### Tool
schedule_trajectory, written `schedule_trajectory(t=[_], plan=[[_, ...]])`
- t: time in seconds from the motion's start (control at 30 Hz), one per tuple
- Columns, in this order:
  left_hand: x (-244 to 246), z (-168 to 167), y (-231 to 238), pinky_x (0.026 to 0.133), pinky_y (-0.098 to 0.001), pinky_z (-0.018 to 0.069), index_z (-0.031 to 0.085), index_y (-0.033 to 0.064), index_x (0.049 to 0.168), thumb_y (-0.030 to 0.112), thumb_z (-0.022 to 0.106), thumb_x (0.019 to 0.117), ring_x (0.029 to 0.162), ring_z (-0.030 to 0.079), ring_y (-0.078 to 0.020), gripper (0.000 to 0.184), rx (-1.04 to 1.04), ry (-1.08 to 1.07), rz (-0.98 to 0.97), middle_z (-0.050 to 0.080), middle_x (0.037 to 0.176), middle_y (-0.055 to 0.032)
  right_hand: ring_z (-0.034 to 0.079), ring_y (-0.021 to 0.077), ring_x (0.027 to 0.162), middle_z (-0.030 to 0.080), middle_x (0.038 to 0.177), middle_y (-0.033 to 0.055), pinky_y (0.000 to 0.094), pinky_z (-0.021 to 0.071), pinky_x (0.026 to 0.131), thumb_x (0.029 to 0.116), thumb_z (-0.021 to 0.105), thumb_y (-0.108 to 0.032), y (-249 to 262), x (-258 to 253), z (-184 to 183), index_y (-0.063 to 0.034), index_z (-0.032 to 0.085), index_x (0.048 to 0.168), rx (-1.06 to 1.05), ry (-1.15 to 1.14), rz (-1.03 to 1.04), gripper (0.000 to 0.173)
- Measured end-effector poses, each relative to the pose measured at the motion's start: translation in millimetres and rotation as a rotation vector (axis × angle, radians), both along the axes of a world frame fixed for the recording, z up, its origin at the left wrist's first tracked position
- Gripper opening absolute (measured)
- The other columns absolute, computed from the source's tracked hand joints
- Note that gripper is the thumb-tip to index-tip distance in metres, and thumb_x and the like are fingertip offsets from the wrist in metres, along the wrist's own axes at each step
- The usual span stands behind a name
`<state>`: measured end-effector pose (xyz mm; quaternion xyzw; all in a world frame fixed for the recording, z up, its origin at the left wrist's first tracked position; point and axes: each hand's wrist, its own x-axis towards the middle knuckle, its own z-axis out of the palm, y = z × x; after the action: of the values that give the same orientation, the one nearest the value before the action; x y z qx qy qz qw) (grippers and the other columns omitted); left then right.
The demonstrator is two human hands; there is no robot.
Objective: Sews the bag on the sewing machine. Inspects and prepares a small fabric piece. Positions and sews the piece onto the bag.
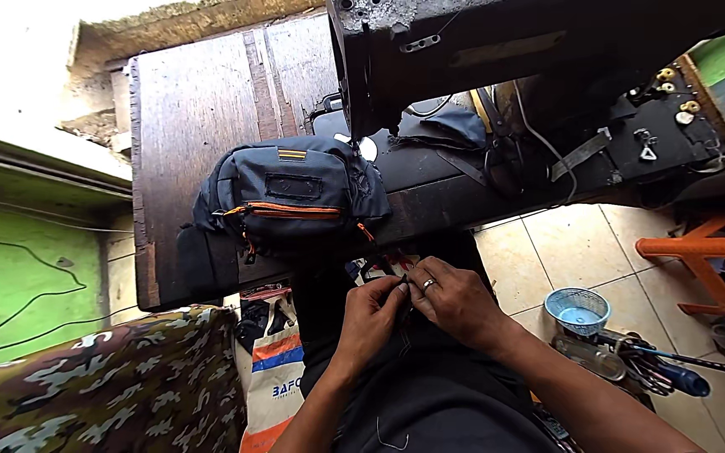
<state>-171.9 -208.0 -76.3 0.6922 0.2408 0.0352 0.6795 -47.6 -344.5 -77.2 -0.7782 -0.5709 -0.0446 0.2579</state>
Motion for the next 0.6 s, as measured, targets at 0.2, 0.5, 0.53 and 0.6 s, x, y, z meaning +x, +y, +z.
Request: schedule_trajectory(t=[0.2, 0.5, 0.53, 0.6], plan=[[-5.0, -4.4, 8.2, 0.073, -0.025, 0.0597, 0.076, 0.0055, 0.103, 0.015, 0.057, 0.1037, 0.077, 0.07, -0.0042, 0.022, 0.051, -0.057, -0.108, 0.075, 0.088, 0.0013, 0.063, 0.0213, 0.062, 0.061, 0.076, 0.0099, 0.0336, 0.0515, 0.05, 0.0894, 0.06, -0.019, 1.7, 9.4, -1.0, -0.0037, 0.067, 0.085, -0.058, 0.19, -0.001, 0.018], [-3.0, -1.3, 4.0, 0.065, -0.0288, 0.0612, 0.073, 0.0018, 0.107, 0.012, 0.053, 0.1054, 0.07, 0.069, -0.0112, 0.022, -0.327, 0.021, -0.05, 0.072, 0.087, -0.0035, 0.059, 0.0048, 0.072, 0.064, 0.082, 0.0016, 0.0226, 0.0492, 0.067, 0.103, 0.057, -0.044, -6.7, 27.0, 8.6, -0.0056, 0.07, 0.094, -0.15, 0.835, -0.058, 0.042], [-2.2, -2.4, 3.3, 0.065, -0.0287, 0.0609, 0.073, 0.0022, 0.107, 0.013, 0.054, 0.1052, 0.071, 0.069, -0.0109, 0.022, -0.31, -0.003, -0.065, 0.072, 0.088, -0.0033, 0.058, 0.0039, 0.072, 0.065, 0.083, 0.0018, 0.0207, 0.0494, 0.066, 0.1004, 0.063, -0.042, -4.0, 23.2, 7.6, -0.0052, 0.07, 0.097, -0.147, 0.877, -0.035, 0.038], [-0.7, -2.4, 3.1, 0.067, -0.0289, 0.0614, 0.073, 0.0028, 0.108, 0.012, 0.055, 0.1048, 0.073, 0.07, -0.0109, 0.021, -0.277, -0.035, -0.088, 0.073, 0.091, -0.0029, 0.054, 0.0014, 0.066, 0.061, 0.075, -0.0006, 0.0178, 0.0447, 0.062, 0.1013, 0.062, -0.034, 1.5, 17.3, 1.4, -0.0056, 0.069, 0.091, -0.101, 0.847, -0.084, 0.031]])
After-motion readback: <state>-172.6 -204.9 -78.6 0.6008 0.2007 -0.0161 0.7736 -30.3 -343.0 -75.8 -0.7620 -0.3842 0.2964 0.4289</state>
